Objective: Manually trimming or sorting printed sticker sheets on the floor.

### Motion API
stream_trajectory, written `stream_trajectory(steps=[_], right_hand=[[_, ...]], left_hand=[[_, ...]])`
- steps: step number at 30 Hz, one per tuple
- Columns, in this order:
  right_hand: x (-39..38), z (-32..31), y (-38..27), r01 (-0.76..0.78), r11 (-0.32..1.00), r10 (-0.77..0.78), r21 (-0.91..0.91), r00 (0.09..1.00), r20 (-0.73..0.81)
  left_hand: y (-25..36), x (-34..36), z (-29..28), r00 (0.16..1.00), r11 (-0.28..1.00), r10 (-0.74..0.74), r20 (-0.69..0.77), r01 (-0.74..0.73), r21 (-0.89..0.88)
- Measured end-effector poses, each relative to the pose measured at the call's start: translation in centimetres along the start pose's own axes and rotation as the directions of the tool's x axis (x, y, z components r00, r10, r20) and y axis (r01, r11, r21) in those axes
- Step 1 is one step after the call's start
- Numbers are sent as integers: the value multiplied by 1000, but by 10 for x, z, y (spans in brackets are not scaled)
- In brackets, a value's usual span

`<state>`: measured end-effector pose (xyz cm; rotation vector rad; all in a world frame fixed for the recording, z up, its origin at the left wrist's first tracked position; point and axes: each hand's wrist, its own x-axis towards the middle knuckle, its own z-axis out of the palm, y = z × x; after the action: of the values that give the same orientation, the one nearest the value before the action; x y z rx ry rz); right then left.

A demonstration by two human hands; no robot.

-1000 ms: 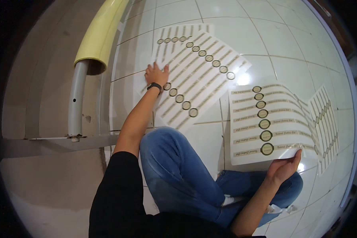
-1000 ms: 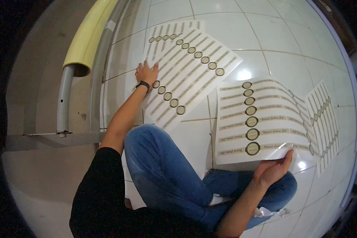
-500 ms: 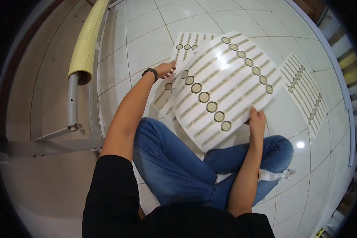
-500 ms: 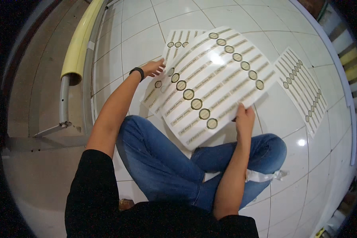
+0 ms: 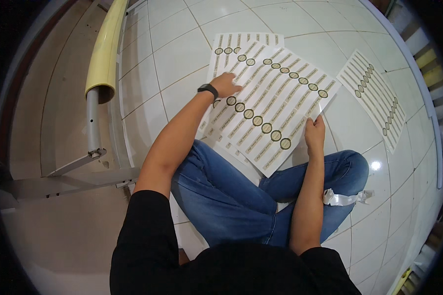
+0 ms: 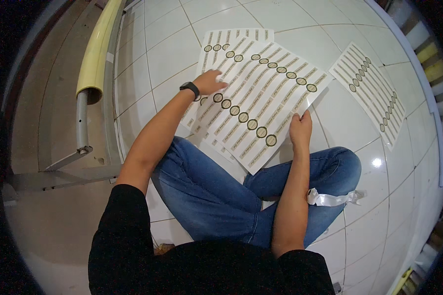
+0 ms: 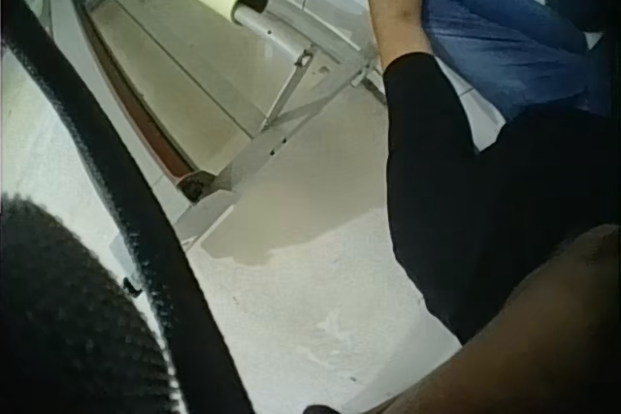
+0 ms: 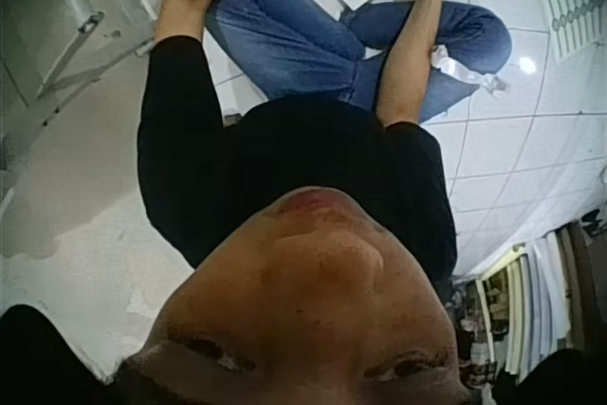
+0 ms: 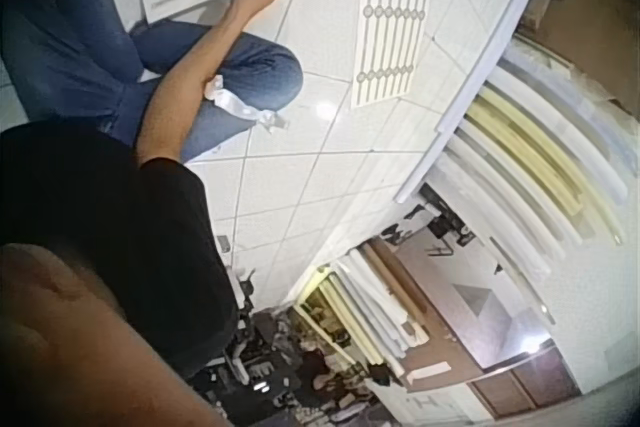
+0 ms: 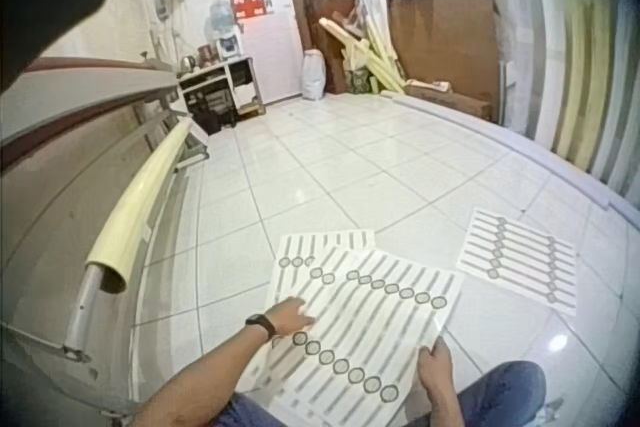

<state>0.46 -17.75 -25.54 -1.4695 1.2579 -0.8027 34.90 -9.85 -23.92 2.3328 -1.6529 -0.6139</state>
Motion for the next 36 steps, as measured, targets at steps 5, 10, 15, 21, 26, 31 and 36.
stream_trajectory(steps=[5,10,15,21,26,31,36], right_hand=[[-25,14,-45,-210,916,102,343,946,307],[-17,1,-54,-420,443,160,792,907,390],[-17,9,-49,-457,399,9,795,869,495],[-37,23,-46,-239,968,146,77,786,600],[-13,3,-40,-233,687,95,688,968,233],[-15,4,-45,-292,266,190,919,950,247],[-16,23,-35,-373,647,393,665,911,129]], left_hand=[[112,-30,-23,818,796,564,115,-575,191],[124,-44,-17,768,772,624,145,-635,41],[77,-8,15,935,935,354,35,-352,-47],[38,2,34,986,988,2,167,-28,154],[57,4,6,981,950,-36,193,-26,311],[46,14,9,941,929,-81,328,-48,366],[29,0,36,998,872,5,62,-35,488]])
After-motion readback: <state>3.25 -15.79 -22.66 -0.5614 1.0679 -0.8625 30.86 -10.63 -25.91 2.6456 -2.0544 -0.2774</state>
